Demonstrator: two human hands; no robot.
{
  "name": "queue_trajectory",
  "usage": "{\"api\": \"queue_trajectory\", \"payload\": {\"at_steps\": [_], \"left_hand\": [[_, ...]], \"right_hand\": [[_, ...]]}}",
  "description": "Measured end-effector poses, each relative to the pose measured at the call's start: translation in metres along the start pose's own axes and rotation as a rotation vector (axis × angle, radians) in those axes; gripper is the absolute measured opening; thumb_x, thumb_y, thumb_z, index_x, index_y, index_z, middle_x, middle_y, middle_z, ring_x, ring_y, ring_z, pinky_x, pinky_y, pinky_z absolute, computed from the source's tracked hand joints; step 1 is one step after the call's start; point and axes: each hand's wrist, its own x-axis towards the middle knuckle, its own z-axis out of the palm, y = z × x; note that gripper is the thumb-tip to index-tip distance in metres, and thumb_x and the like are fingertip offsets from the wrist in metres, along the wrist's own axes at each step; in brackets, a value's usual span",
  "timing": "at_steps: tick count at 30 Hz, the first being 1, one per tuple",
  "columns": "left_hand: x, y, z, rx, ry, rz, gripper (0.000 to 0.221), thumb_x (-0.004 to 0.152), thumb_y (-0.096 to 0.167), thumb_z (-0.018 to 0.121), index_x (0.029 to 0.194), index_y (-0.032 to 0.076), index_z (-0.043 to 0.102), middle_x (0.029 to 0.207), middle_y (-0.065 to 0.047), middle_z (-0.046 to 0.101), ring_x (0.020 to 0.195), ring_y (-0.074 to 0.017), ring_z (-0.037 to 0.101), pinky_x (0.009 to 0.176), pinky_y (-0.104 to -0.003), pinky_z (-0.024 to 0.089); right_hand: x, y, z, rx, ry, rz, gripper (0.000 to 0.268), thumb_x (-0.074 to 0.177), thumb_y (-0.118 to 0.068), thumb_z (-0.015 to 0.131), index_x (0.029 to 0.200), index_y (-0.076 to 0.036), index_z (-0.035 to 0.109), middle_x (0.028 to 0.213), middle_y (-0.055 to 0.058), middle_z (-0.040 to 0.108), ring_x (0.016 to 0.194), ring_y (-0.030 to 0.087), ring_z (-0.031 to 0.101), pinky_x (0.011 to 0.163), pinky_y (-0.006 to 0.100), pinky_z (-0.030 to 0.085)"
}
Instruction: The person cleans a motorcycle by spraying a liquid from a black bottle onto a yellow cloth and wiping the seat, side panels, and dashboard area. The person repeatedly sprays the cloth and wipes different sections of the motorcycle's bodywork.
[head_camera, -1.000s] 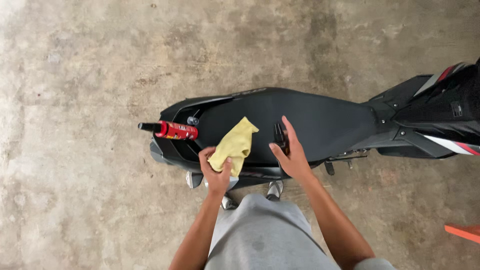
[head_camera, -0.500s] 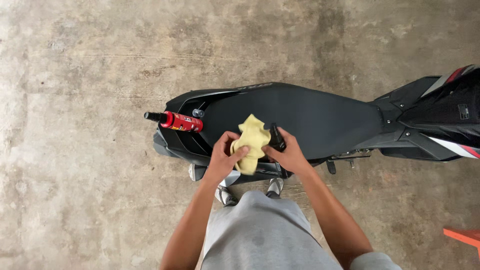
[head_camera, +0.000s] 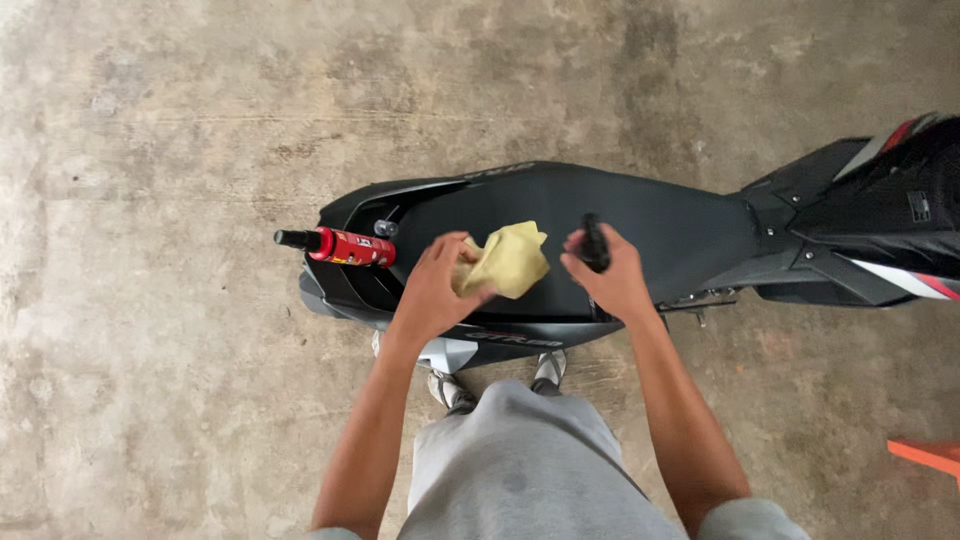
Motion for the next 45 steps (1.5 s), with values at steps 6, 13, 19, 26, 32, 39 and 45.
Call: {"api": "queue_trajectory", "payload": {"at_steps": [6, 13, 19, 26, 32, 39, 45], "left_hand": [[-0.003, -0.028, 0.024, 0.256, -0.067, -0.056, 0.067, 0.081, 0.043, 0.08, 0.131, 0.003, 0.059, 0.13, -0.016, 0.061, 0.116, -0.0383, 0.057, 0.096, -0.05, 0.044], [-0.006, -0.023, 0.026, 0.33, -0.026, -0.155, 0.03, 0.084, 0.035, 0.079, 0.094, 0.008, 0.071, 0.095, -0.006, 0.072, 0.1, -0.0288, 0.065, 0.096, -0.045, 0.045], [-0.008, -0.03, 0.021, 0.241, 0.239, 0.029, 0.025, 0.081, 0.028, 0.083, 0.085, 0.007, 0.07, 0.088, -0.009, 0.073, 0.092, -0.0309, 0.068, 0.094, -0.046, 0.046], [-0.021, -0.025, 0.026, 0.051, 0.139, 0.137, 0.024, 0.083, 0.023, 0.082, 0.09, 0.003, 0.069, 0.082, -0.012, 0.072, 0.084, -0.0333, 0.07, 0.091, -0.045, 0.051], [-0.032, -0.017, 0.033, 0.039, 0.045, 0.049, 0.022, 0.08, 0.019, 0.081, 0.091, 0.003, 0.072, 0.086, -0.016, 0.073, 0.087, -0.0365, 0.07, 0.087, -0.045, 0.052], [-0.034, -0.021, 0.024, -0.011, 0.052, 0.026, 0.022, 0.081, 0.014, 0.079, 0.1, 0.004, 0.075, 0.094, -0.016, 0.075, 0.093, -0.0364, 0.07, 0.09, -0.045, 0.052], [-0.032, -0.021, 0.021, -0.004, 0.09, 0.043, 0.019, 0.082, 0.015, 0.08, 0.097, 0.005, 0.075, 0.094, -0.013, 0.075, 0.094, -0.0335, 0.069, 0.089, -0.045, 0.049]], "right_hand": [[0.039, 0.063, 0.007, -0.503, 0.07, -0.087, 0.038, 0.097, -0.029, 0.068, 0.118, 0.001, 0.058, 0.099, 0.02, 0.066, 0.091, 0.036, 0.065, 0.079, 0.045, 0.051], [0.059, 0.098, 0.007, -0.663, 0.191, -0.201, 0.042, 0.098, -0.028, 0.069, 0.127, 0.0, 0.059, 0.105, 0.019, 0.066, 0.094, 0.036, 0.064, 0.079, 0.047, 0.052], [0.049, 0.048, 0.011, -0.394, 0.166, -0.327, 0.045, 0.095, -0.023, 0.076, 0.131, 0.0, 0.061, 0.112, 0.016, 0.069, 0.095, 0.029, 0.069, 0.083, 0.04, 0.055], [0.047, -0.036, 0.054, -0.129, 0.035, -0.593, 0.045, 0.089, -0.023, 0.084, 0.126, -0.007, 0.065, 0.121, 0.011, 0.07, 0.112, 0.022, 0.07, 0.098, 0.035, 0.058], [0.062, -0.078, 0.128, -0.276, -0.416, -0.77, 0.047, 0.084, -0.024, 0.086, 0.125, -0.009, 0.07, 0.122, 0.009, 0.067, 0.105, 0.028, 0.07, 0.091, 0.037, 0.058], [0.077, -0.077, 0.184, -0.594, -0.419, -0.617, 0.063, 0.08, -0.024, 0.084, 0.135, -0.009, 0.058, 0.117, 0.012, 0.059, 0.099, 0.034, 0.066, 0.082, 0.046, 0.054], [0.084, -0.058, 0.192, -0.576, -0.433, -0.609, 0.061, 0.083, -0.024, 0.082, 0.137, -0.011, 0.056, 0.121, 0.012, 0.062, 0.107, 0.033, 0.067, 0.091, 0.044, 0.054]]}}
